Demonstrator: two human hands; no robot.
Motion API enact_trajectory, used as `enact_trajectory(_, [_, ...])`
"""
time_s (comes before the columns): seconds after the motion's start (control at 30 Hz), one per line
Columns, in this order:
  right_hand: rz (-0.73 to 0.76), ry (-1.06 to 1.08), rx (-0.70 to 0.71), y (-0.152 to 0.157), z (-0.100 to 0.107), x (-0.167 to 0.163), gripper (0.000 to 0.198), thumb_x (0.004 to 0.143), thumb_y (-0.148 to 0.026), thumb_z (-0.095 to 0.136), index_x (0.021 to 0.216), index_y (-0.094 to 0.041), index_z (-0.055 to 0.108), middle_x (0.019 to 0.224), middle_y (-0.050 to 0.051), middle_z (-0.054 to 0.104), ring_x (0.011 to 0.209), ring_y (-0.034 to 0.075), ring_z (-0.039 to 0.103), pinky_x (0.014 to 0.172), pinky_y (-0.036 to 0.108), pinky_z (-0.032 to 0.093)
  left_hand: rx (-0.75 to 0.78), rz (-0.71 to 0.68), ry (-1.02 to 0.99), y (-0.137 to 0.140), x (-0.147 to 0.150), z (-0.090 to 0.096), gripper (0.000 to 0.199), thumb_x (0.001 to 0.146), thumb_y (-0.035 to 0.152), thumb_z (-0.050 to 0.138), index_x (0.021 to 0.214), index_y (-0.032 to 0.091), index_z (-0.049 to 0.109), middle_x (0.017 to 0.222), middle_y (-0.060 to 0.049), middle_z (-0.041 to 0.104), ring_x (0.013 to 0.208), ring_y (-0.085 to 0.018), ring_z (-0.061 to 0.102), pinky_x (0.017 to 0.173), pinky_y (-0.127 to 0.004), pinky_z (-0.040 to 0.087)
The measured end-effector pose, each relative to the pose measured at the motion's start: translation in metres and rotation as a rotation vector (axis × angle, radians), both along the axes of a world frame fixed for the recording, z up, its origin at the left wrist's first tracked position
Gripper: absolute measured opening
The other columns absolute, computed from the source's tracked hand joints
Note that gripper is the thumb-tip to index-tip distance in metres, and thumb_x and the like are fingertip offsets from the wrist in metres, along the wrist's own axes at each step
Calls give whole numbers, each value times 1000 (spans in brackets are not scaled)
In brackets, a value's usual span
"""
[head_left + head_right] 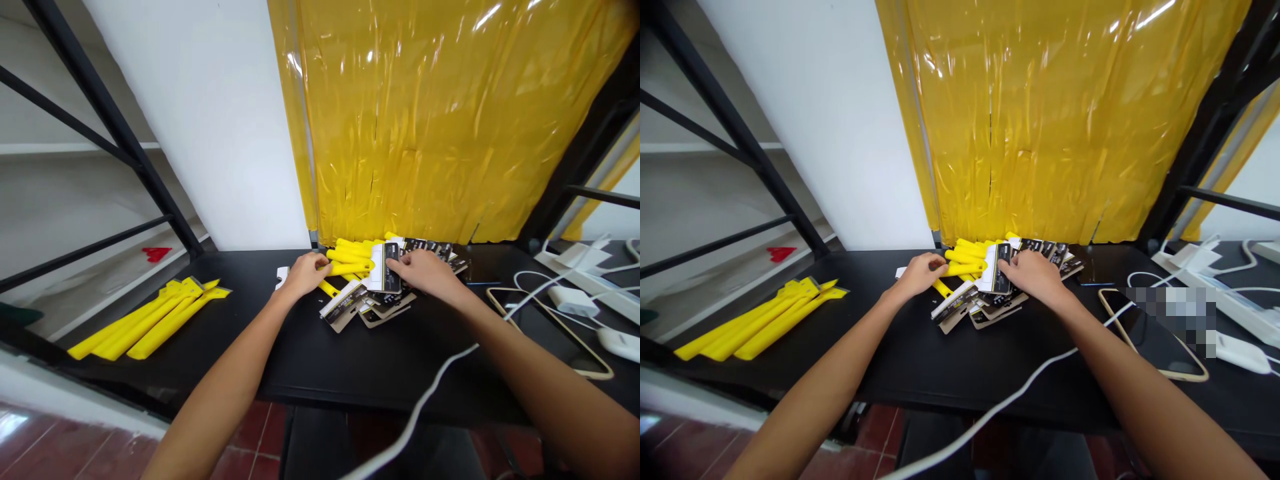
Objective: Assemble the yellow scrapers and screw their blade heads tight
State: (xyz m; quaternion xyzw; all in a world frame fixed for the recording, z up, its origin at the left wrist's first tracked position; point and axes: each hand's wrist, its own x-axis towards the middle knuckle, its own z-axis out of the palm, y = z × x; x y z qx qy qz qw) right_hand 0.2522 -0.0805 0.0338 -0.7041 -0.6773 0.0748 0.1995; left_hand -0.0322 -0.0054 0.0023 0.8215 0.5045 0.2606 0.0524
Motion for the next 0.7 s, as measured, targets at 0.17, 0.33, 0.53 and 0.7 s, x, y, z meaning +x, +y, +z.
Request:
enact_trajectory(0.17, [-130, -129, 325, -3, -4, -7, 47, 86, -58, 59, 112, -19, 62, 85, 9, 73, 79, 29, 69, 59, 32, 38, 69, 223, 35, 1, -47, 33, 42, 93, 46, 50, 119, 19, 70, 120, -13, 72, 110, -28, 67, 97, -38, 49])
enact_trajectory(0.33, [36, -153, 607, -6, -14, -14, 40, 92, -49, 58, 119, -20, 58, 109, 13, 70, 104, 31, 64, 66, 35, 46, -402, 225, 118, -1, -98, 48, 82, 67, 56, 77, 141, 24, 58, 145, -11, 59, 129, -32, 60, 104, -36, 46])
enact_trajectory(0.53, [168, -208, 692, -5, -20, -16, 31, 95, -44, 55, 113, -20, 62, 103, 12, 65, 102, 30, 59, 76, 38, 49, -457, 571, 315, -13, -131, 34, 78, 81, 58, 62, 145, 15, 53, 152, -20, 49, 136, -37, 52, 107, -46, 45])
enact_trajectory(0.7, [275, -214, 676, -7, -20, -19, 23, 97, -38, 53, 106, -20, 64, 100, 11, 63, 102, 28, 58, 82, 38, 48, -330, 889, 402, -54, -170, 19, 51, 89, 45, 49, 118, 8, 70, 128, -29, 65, 120, -47, 61, 94, -59, 49])
